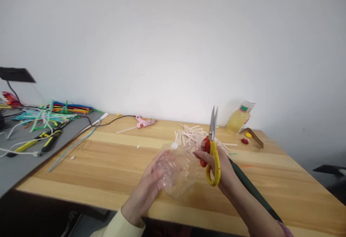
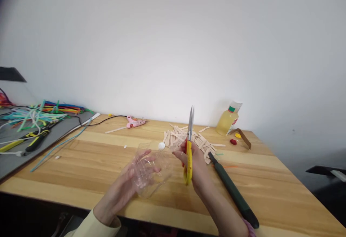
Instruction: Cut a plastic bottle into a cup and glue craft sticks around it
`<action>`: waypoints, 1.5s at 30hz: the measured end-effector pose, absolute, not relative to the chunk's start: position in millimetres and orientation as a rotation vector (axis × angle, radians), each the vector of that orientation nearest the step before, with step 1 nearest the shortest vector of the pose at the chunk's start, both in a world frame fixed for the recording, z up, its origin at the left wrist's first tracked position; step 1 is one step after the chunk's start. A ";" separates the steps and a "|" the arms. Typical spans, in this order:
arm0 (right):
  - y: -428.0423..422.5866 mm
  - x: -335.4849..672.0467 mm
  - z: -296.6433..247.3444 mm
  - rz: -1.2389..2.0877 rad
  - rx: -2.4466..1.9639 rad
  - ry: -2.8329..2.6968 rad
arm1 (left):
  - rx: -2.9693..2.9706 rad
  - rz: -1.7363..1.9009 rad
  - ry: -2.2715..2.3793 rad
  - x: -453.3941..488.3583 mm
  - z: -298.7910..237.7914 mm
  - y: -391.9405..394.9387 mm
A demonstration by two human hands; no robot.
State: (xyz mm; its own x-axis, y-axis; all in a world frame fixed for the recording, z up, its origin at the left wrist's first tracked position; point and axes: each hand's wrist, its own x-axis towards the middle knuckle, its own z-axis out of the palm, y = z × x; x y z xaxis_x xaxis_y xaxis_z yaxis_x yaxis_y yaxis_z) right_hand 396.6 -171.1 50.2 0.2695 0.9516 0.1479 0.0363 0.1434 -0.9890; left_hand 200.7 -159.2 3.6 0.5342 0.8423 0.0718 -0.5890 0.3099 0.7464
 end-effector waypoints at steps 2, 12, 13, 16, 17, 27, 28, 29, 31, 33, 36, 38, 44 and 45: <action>-166.3 409.6 51.6 0.718 -1.353 -1.156 | 0.726 0.991 0.352 199.5 4.7 -158.0; -182.3 444.0 62.0 0.112 -2.002 -1.746 | 0.483 0.846 0.380 204.9 14.9 -159.0; -187.3 443.1 62.5 0.130 -1.974 -1.770 | 0.484 0.834 0.367 204.8 15.1 -159.3; -202.4 440.9 65.0 0.153 -1.918 -1.875 | 0.493 0.821 0.332 204.3 15.5 -160.5; -207.0 440.2 66.1 0.134 -1.910 -1.913 | 0.499 0.818 0.319 204.3 15.5 -161.1; -222.4 429.1 77.2 0.134 -1.917 -2.159 | 0.681 0.667 0.179 210.3 1.1 -161.2; -222.6 428.2 77.4 0.127 -1.905 -2.172 | 0.676 0.663 0.178 211.1 0.9 -161.8; -222.7 427.6 77.4 0.118 -1.894 -2.184 | 0.666 0.658 0.179 211.9 1.2 -162.6; -222.6 427.0 76.3 0.098 -1.880 -2.194 | 0.639 0.664 0.189 213.5 3.3 -164.5; -222.1 427.4 73.8 0.073 -1.877 -2.194 | 0.619 0.664 0.192 215.1 5.1 -165.9; -221.3 428.5 69.1 0.048 -1.899 -2.186 | 0.590 0.635 0.190 216.8 3.7 -165.8; -220.6 429.6 67.3 0.057 -1.902 -2.175 | 0.547 0.611 0.211 216.9 -0.3 -164.0; -216.4 443.5 70.6 0.357 -1.995 -1.919 | 0.406 0.550 0.113 207.4 -6.4 -152.8; -215.2 445.8 70.1 0.421 -1.981 -1.877 | 0.367 0.608 0.124 204.4 -4.8 -150.7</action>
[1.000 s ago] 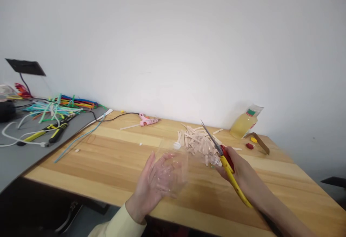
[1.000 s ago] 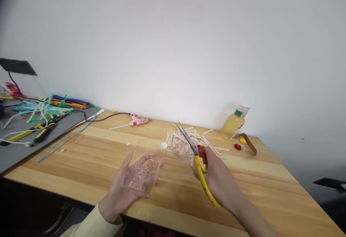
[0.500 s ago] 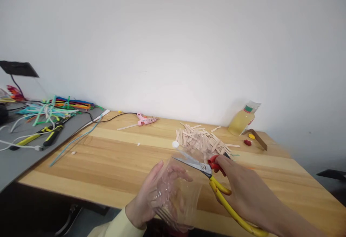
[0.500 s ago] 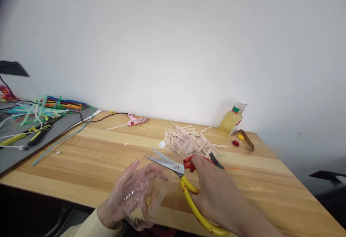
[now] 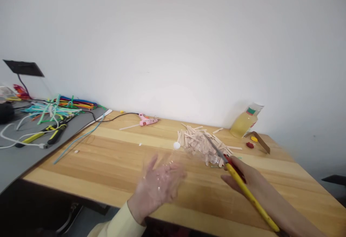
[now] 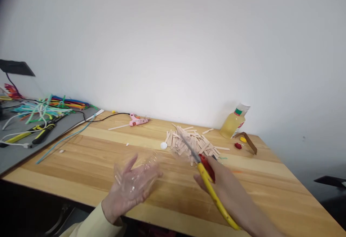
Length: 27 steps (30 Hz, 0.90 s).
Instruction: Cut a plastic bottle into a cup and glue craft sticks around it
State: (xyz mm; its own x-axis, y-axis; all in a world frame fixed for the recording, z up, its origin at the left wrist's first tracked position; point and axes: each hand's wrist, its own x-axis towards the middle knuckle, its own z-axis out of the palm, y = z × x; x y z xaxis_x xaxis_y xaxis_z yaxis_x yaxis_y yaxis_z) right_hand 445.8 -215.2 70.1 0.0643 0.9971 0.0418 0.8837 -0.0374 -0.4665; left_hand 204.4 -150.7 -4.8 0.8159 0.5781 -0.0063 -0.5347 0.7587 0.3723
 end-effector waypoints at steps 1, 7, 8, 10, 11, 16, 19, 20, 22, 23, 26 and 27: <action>-213.9 446.9 68.6 0.457 -1.973 -1.849 | 0.326 0.691 0.147 201.1 -2.7 -148.4; -205.3 419.3 41.6 0.368 -2.194 -1.902 | 0.360 1.137 0.177 178.4 10.4 -132.9; -203.0 411.6 36.5 0.348 -2.191 -1.933 | 0.361 1.166 0.180 175.1 11.9 -130.7; -196.8 397.0 27.4 0.328 -2.166 -1.980 | 0.339 1.223 0.200 170.3 14.5 -127.6; -193.0 390.3 23.5 0.333 -2.162 -1.993 | 0.328 1.247 0.220 169.2 15.5 -126.7; -170.1 361.0 11.0 0.333 -2.057 -2.144 | 0.479 1.301 0.420 172.7 17.6 -126.7; -155.3 342.4 9.1 0.291 -1.986 -2.185 | 0.635 1.356 0.595 175.5 16.8 -125.9; -149.7 335.5 9.1 0.273 -1.981 -2.179 | 0.669 1.388 0.648 175.7 16.7 -124.9; -136.1 321.1 9.2 0.233 -1.967 -2.160 | 0.710 1.462 0.722 175.3 17.8 -121.9; -127.8 313.8 9.3 0.215 -1.950 -2.152 | 0.723 1.491 0.739 174.8 19.0 -120.2; -99.5 294.1 10.1 0.164 -1.857 -2.136 | 0.752 1.519 0.739 173.5 25.6 -115.7; -90.9 289.0 11.0 0.148 -1.797 -2.146 | 0.762 1.516 0.731 173.2 28.1 -114.6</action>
State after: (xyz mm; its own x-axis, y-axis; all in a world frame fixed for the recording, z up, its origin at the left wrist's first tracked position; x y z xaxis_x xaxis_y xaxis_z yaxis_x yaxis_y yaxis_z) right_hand 289.0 -90.9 11.0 -0.1447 0.9713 0.1886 0.9363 0.1961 -0.2915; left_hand 173.2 -114.6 28.1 -0.0563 0.9972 0.0501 -0.5818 -0.0736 0.8100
